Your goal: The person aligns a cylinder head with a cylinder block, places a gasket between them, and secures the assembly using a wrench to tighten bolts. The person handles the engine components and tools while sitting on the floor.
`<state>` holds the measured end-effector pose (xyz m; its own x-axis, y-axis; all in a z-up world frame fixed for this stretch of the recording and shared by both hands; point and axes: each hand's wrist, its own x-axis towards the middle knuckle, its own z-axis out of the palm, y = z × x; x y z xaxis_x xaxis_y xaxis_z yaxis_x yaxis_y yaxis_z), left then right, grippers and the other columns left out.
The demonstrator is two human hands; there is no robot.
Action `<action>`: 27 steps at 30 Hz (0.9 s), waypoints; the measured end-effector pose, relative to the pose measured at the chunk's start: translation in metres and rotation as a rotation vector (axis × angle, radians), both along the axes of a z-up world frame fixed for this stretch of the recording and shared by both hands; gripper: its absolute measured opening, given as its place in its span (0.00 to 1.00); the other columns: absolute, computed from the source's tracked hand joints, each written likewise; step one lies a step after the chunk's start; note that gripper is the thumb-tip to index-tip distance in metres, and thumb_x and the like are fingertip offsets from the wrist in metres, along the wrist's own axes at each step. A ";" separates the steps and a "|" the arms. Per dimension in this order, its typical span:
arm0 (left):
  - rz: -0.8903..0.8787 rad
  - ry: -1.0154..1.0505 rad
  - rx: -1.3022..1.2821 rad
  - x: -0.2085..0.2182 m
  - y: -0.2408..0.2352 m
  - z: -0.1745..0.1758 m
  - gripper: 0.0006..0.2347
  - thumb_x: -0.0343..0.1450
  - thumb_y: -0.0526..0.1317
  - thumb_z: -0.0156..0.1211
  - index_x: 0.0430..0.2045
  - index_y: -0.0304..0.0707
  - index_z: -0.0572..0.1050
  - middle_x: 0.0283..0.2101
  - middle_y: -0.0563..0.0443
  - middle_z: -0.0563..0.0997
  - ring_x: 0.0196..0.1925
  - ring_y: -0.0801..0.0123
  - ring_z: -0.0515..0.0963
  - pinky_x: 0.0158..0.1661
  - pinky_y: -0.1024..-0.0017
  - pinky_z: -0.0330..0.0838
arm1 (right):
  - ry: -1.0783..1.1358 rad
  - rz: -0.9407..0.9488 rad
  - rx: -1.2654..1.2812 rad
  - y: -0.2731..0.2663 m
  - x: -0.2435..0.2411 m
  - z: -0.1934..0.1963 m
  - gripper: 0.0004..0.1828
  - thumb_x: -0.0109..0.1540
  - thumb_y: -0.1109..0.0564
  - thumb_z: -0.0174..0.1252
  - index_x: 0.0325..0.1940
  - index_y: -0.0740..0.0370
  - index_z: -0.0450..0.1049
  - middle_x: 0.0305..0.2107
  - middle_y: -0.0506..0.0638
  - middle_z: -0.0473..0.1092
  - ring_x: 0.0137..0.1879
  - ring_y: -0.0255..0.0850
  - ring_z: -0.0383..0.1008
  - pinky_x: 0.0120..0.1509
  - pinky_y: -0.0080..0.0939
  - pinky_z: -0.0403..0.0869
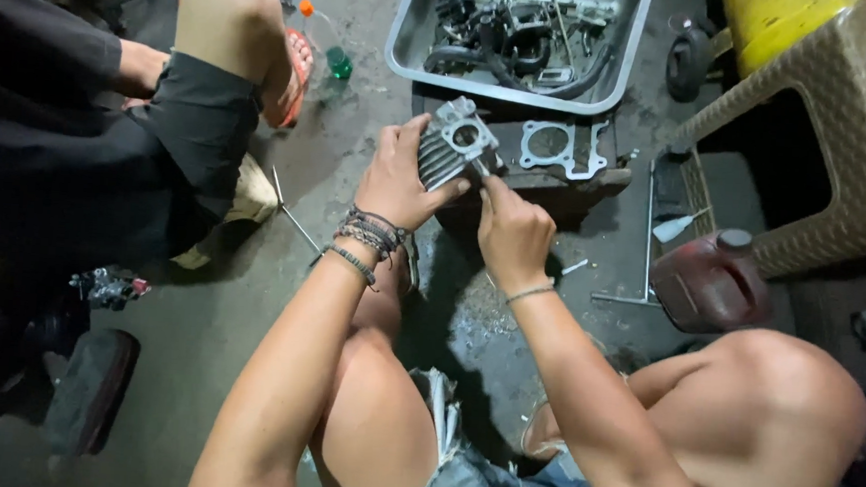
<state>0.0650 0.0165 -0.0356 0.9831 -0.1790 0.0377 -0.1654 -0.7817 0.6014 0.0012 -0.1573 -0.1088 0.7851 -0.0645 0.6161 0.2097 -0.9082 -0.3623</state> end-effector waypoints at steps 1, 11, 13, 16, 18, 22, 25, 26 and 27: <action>-0.001 0.008 -0.002 -0.005 0.002 -0.001 0.40 0.58 0.60 0.75 0.65 0.59 0.61 0.56 0.48 0.68 0.59 0.43 0.76 0.57 0.50 0.74 | 0.008 -0.001 -0.002 -0.002 -0.007 -0.004 0.10 0.65 0.55 0.59 0.50 0.50 0.79 0.22 0.45 0.75 0.28 0.47 0.80 0.33 0.46 0.77; -0.050 0.033 -0.017 -0.002 0.008 0.003 0.40 0.59 0.60 0.74 0.66 0.57 0.60 0.57 0.46 0.68 0.61 0.42 0.74 0.59 0.48 0.71 | -0.072 0.051 0.201 -0.016 -0.027 0.008 0.09 0.69 0.53 0.57 0.51 0.52 0.80 0.28 0.48 0.78 0.33 0.48 0.81 0.37 0.45 0.76; -0.048 0.033 -0.020 0.001 0.009 0.001 0.40 0.59 0.60 0.74 0.66 0.59 0.60 0.57 0.46 0.68 0.62 0.42 0.74 0.59 0.48 0.71 | -0.090 0.070 0.216 -0.015 -0.021 0.006 0.09 0.69 0.54 0.58 0.51 0.52 0.80 0.28 0.47 0.78 0.33 0.49 0.81 0.36 0.44 0.76; -0.041 0.041 -0.015 0.002 0.011 0.001 0.40 0.59 0.60 0.73 0.66 0.61 0.59 0.57 0.48 0.69 0.62 0.44 0.74 0.60 0.48 0.71 | -0.137 0.092 0.202 -0.014 -0.011 -0.002 0.10 0.68 0.55 0.59 0.52 0.51 0.81 0.28 0.46 0.78 0.33 0.46 0.81 0.36 0.42 0.76; -0.050 0.043 -0.023 0.000 0.009 0.003 0.40 0.59 0.60 0.74 0.66 0.60 0.60 0.56 0.47 0.69 0.61 0.43 0.74 0.60 0.48 0.71 | -0.099 0.099 0.160 -0.015 -0.008 -0.007 0.10 0.67 0.55 0.59 0.52 0.52 0.80 0.28 0.46 0.78 0.33 0.46 0.81 0.36 0.43 0.76; -0.063 0.037 -0.015 0.001 0.008 0.005 0.40 0.59 0.59 0.74 0.66 0.58 0.60 0.56 0.47 0.69 0.60 0.42 0.74 0.59 0.48 0.72 | -0.052 0.079 0.059 -0.010 0.002 -0.025 0.11 0.65 0.57 0.61 0.51 0.50 0.80 0.26 0.46 0.78 0.32 0.44 0.81 0.35 0.43 0.77; -0.065 0.031 0.003 0.000 0.009 0.007 0.40 0.59 0.59 0.74 0.66 0.58 0.60 0.56 0.47 0.69 0.60 0.41 0.74 0.59 0.47 0.72 | -0.045 0.080 0.077 -0.008 0.005 -0.023 0.09 0.65 0.56 0.62 0.49 0.53 0.80 0.26 0.47 0.78 0.33 0.46 0.81 0.35 0.44 0.76; -0.062 0.033 0.002 0.000 0.009 0.008 0.40 0.59 0.59 0.74 0.66 0.58 0.60 0.56 0.46 0.69 0.60 0.42 0.74 0.59 0.47 0.72 | -0.025 0.079 0.081 -0.009 0.000 -0.017 0.10 0.65 0.57 0.61 0.50 0.52 0.79 0.27 0.47 0.78 0.33 0.46 0.82 0.36 0.45 0.77; -0.058 0.035 0.000 -0.001 0.008 0.009 0.40 0.59 0.59 0.74 0.66 0.58 0.60 0.56 0.46 0.69 0.61 0.42 0.74 0.59 0.47 0.72 | -0.005 0.078 0.084 -0.011 -0.004 -0.012 0.11 0.65 0.57 0.61 0.52 0.50 0.79 0.27 0.47 0.78 0.34 0.47 0.82 0.37 0.46 0.77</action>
